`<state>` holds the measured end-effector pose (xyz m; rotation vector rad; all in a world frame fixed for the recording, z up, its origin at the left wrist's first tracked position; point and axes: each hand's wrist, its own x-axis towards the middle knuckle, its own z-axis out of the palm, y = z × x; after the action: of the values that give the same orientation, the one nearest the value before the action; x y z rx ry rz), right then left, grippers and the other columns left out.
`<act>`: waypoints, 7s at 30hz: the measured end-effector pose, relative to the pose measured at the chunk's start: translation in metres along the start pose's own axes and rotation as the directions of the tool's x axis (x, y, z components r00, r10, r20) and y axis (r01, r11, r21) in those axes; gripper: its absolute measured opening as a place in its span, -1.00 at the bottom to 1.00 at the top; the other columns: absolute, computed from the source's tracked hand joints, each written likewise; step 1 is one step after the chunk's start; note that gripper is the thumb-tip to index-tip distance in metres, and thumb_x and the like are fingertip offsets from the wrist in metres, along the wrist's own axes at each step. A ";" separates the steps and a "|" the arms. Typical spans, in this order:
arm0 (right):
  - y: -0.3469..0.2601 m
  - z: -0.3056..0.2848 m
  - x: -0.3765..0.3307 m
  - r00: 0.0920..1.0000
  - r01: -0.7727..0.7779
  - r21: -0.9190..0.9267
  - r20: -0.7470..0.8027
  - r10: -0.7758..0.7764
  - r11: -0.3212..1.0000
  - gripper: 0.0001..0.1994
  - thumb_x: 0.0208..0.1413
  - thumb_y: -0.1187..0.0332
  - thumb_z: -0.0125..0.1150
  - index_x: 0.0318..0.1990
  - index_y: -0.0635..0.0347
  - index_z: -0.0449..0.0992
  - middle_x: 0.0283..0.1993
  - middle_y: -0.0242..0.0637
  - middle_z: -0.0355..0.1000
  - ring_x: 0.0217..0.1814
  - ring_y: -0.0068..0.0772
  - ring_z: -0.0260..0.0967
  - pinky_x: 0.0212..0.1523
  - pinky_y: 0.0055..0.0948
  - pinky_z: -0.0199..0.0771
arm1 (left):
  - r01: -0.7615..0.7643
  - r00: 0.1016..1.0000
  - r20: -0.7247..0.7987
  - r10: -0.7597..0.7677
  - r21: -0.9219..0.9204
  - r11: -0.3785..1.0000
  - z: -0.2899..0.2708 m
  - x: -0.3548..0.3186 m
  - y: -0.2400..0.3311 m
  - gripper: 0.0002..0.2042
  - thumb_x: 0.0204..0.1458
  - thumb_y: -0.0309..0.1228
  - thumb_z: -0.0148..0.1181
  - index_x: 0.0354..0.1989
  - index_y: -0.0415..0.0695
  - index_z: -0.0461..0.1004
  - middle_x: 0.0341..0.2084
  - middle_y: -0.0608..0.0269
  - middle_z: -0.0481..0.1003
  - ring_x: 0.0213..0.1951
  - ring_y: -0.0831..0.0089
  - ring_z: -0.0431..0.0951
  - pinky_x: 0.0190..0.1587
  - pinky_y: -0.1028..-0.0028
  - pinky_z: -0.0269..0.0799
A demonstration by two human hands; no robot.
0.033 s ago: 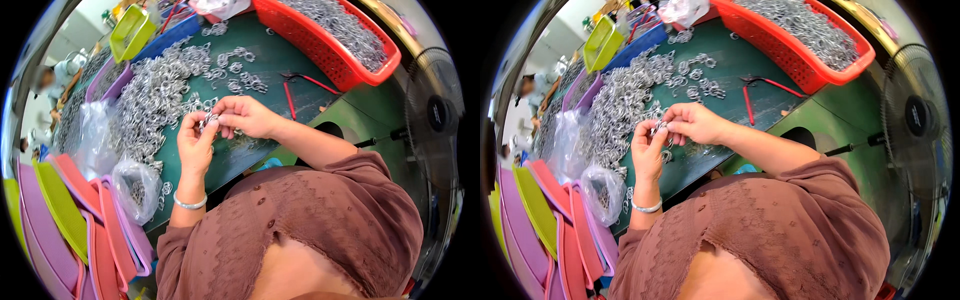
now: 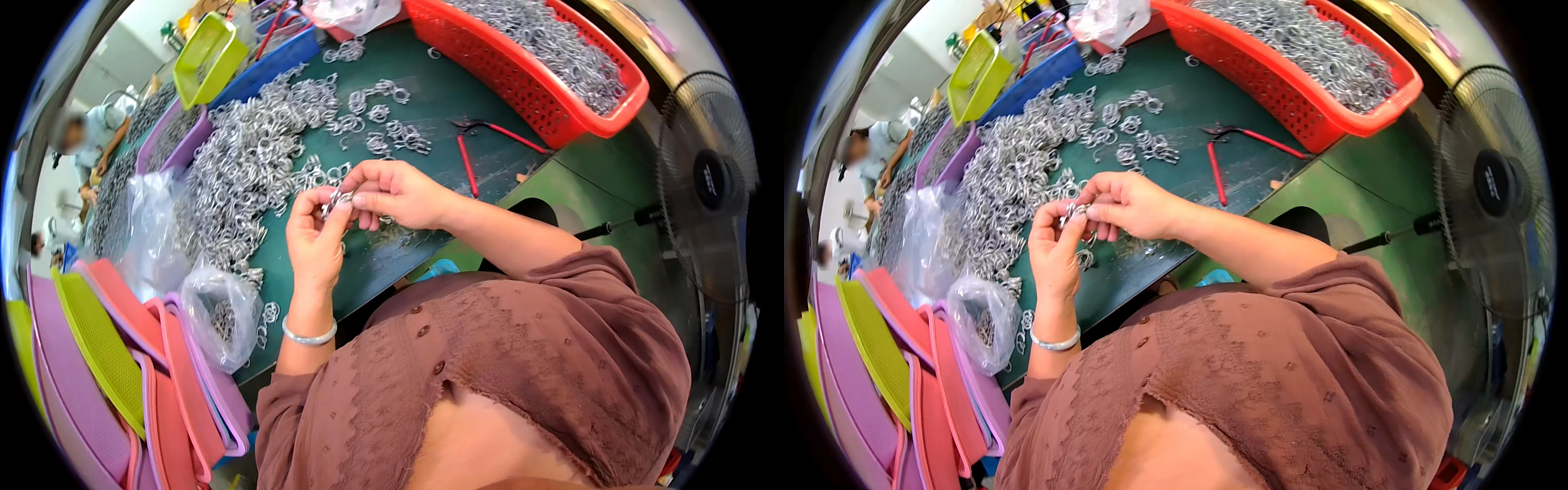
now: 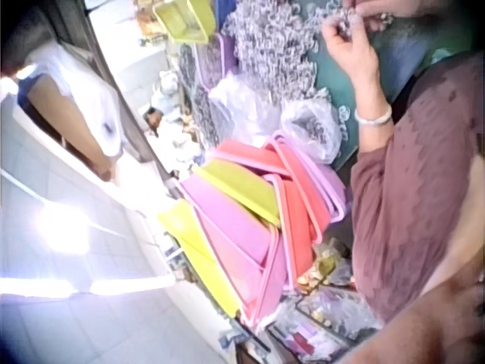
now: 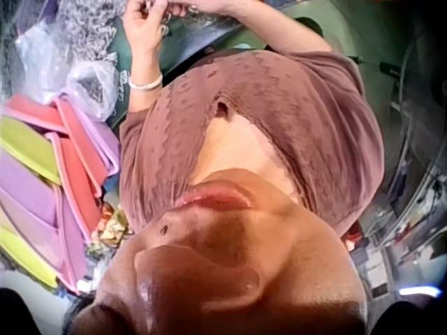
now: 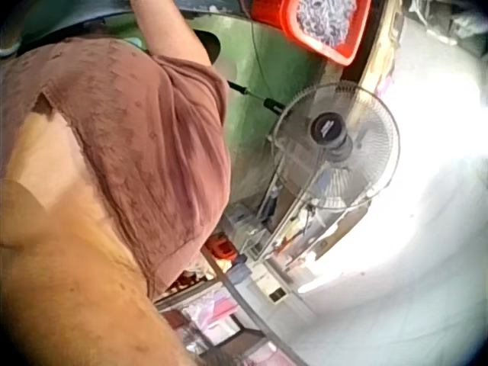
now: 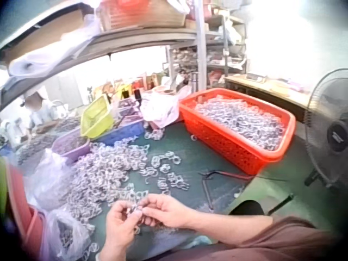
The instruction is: The person picks up metal hooks from a pile, fits two hooks together by hand, and uses pliers to crimp the connection.
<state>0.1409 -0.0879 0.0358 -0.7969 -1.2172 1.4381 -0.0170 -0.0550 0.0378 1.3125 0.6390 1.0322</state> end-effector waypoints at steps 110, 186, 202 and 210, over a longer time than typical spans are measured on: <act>-0.071 -0.081 -0.106 0.973 -0.063 -0.998 -0.060 -0.225 -0.008 -0.82 -0.03 0.44 -0.06 -0.38 0.41 0.40 -0.41 -0.02 0.38 -0.33 -0.08 0.35 -0.27 -0.28 0.36 | -0.089 0.977 0.205 0.050 0.186 0.978 0.068 0.052 -0.010 -0.81 0.10 -0.39 -0.04 -0.46 -0.22 0.43 -0.47 0.29 0.43 -0.48 0.59 0.37 -0.43 0.63 0.26; -0.086 -0.039 -0.083 0.952 0.074 -0.898 0.193 -0.236 -0.434 -0.84 -0.21 0.42 0.05 -0.48 0.34 0.48 -0.40 -0.14 0.36 -0.27 -0.25 0.33 -0.49 -0.45 0.45 | -0.310 0.950 0.187 0.249 0.505 0.806 0.052 0.042 -0.002 -0.87 0.06 -0.47 -0.01 -0.44 -0.26 0.41 -0.54 0.29 0.41 -0.54 0.59 0.35 -0.46 0.61 0.26; -0.059 -0.052 -0.052 0.944 0.185 -0.919 0.265 -0.197 -0.348 -0.84 -0.08 0.47 0.02 -0.33 0.36 0.39 -0.45 -0.08 0.32 -0.40 -0.29 0.37 -0.58 -0.36 0.40 | -0.448 0.892 0.311 0.329 0.716 0.535 0.031 0.050 0.002 -0.94 -0.05 -0.56 0.05 -0.52 -0.27 0.36 -0.60 0.16 0.37 -0.57 0.35 0.34 -0.49 0.50 0.25; -0.055 -0.064 -0.046 0.933 -0.360 0.003 0.007 0.360 0.933 -0.80 0.05 0.38 0.04 -0.49 0.35 0.42 -0.63 -0.24 0.36 -0.65 -0.59 0.28 -0.66 -0.55 0.32 | -0.572 0.804 0.377 0.460 0.701 0.425 0.037 0.054 0.011 -0.93 -0.05 -0.57 0.04 -0.53 -0.27 0.35 -0.59 0.15 0.36 -0.57 0.32 0.32 -0.49 0.48 0.25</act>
<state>0.2268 -0.1186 0.0650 -1.0538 -1.1098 1.7383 0.0363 -0.0253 0.0643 2.4955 0.6217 1.1796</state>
